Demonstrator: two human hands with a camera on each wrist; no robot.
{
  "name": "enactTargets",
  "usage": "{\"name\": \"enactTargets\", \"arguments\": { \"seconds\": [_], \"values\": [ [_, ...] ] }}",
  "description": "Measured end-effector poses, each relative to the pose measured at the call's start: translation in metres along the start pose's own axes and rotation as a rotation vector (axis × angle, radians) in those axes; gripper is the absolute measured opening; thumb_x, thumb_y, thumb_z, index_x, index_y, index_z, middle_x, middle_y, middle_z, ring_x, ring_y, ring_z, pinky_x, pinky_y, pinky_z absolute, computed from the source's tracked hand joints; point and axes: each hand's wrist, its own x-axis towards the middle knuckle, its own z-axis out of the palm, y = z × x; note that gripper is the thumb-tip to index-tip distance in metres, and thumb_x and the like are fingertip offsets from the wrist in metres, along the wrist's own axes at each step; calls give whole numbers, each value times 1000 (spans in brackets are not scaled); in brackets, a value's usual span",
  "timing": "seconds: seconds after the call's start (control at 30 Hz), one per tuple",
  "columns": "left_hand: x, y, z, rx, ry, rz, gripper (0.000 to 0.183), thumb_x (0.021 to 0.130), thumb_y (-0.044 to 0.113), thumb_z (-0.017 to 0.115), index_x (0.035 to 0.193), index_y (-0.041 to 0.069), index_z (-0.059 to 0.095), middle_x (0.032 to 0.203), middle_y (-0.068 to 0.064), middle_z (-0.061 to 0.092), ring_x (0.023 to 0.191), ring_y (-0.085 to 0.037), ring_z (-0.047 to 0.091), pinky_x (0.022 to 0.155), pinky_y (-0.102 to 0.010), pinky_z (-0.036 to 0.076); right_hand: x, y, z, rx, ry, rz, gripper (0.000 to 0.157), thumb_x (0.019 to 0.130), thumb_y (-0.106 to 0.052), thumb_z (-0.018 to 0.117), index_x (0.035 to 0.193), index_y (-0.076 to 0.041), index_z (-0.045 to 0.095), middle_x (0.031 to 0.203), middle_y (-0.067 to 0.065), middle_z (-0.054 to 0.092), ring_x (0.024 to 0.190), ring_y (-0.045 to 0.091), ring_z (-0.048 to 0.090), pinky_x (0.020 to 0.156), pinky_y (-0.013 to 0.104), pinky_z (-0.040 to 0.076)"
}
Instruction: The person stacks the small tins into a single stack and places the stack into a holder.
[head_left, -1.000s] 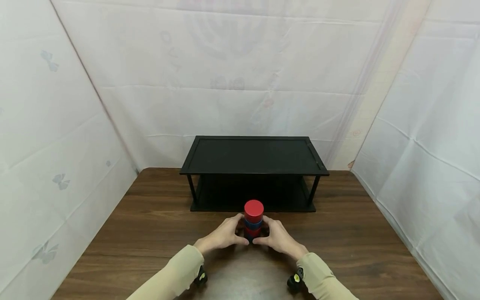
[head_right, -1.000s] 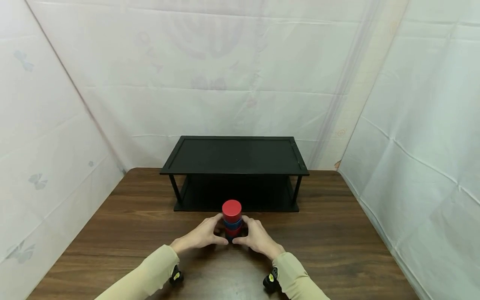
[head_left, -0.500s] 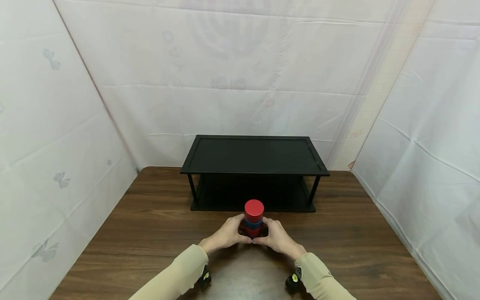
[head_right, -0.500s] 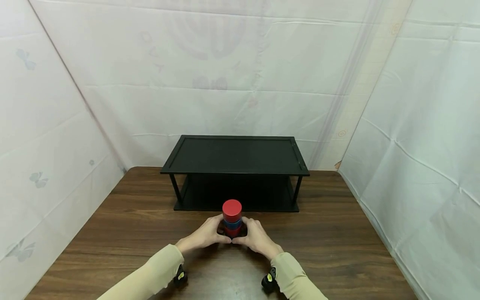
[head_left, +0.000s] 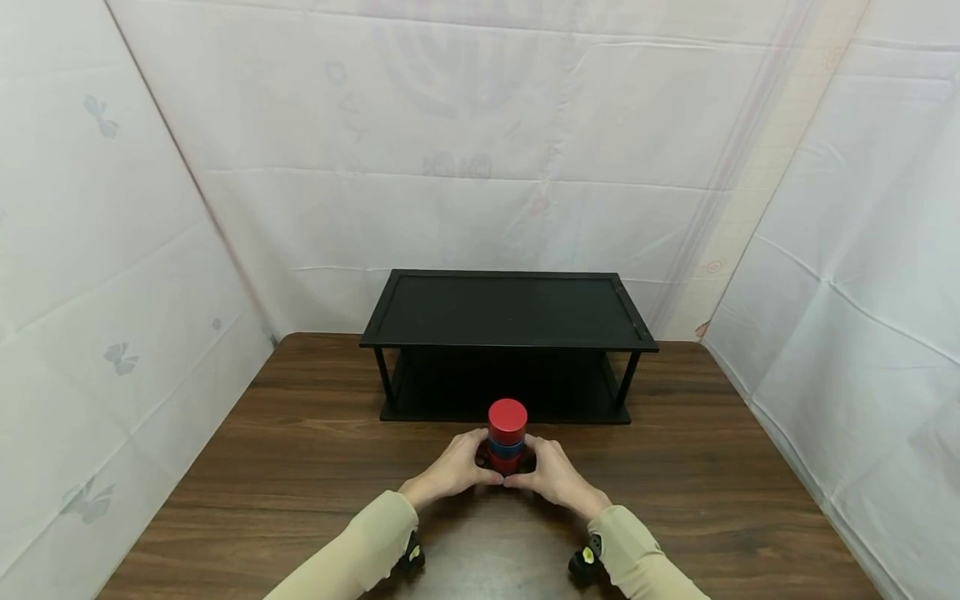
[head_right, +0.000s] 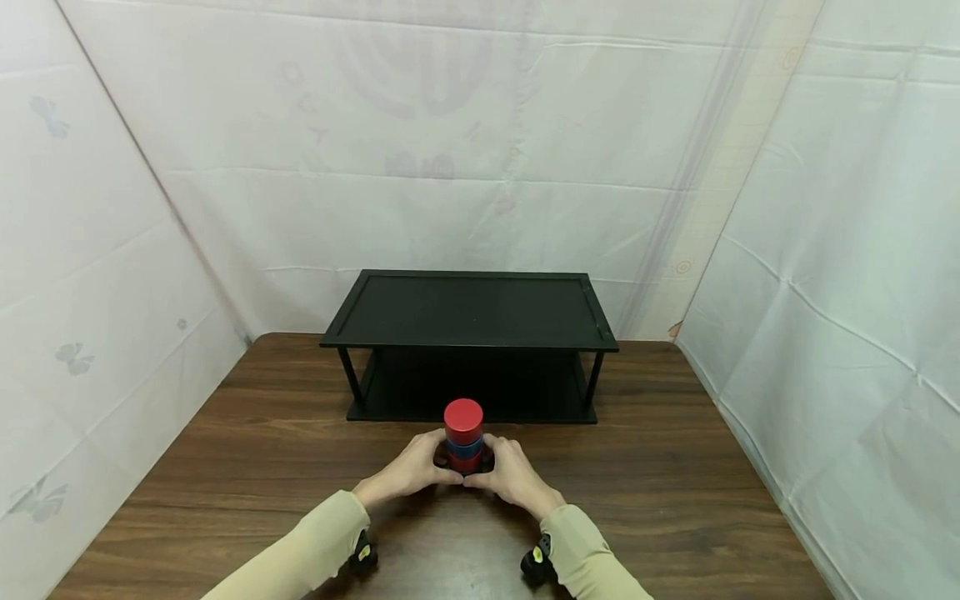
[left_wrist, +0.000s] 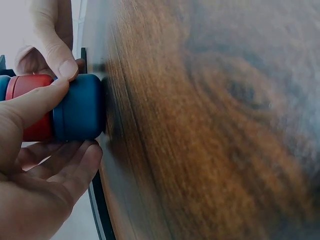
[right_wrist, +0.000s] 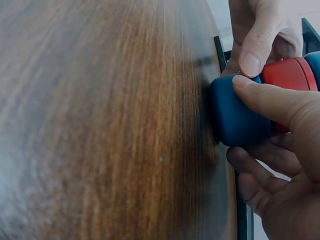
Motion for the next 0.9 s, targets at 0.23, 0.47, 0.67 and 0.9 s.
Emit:
{"name": "enactTargets", "arguments": {
  "seconds": [0.23, 0.47, 0.67, 0.9],
  "values": [
    [0, -2, 1, -5, 0, 6, 51, 77, 18, 82, 121, 5, 58, 114, -11, 65, 98, -19, 64, 82, -31, 56, 0, -2, -2, 11, -14, 1, 51, 78, -30, 80, 121, -9, 61, 107, 5, 71, 93, 12, 67, 83, 33, 56],
    [0, 1, 0, 0, -2, 1, 51, 77, 18, 81, 121, 5, 58, 114, -10, 65, 98, -18, 65, 82, -30, 55, 0, -4, -4, 16, -29, 11, 50, 77, -28, 81, 120, -11, 62, 103, 2, 71, 88, 7, 65, 81, 30, 56],
    [2, 2, -2, -12, -2, 7, 51, 78, 18, 81, 122, 5, 58, 116, -12, 65, 99, -20, 65, 83, -32, 56, 2, -6, -6, 20, -14, 3, 48, 77, -27, 81, 118, -10, 62, 104, 4, 72, 91, 11, 67, 83, 33, 56],
    [3, 2, -3, -10, -5, 14, 53, 78, 18, 80, 124, 5, 57, 117, -12, 65, 100, -20, 65, 85, -34, 56, 4, -8, -7, 6, -12, 8, 48, 77, -28, 82, 118, -10, 63, 104, 4, 72, 92, 12, 68, 82, 31, 56]
  ]
}}
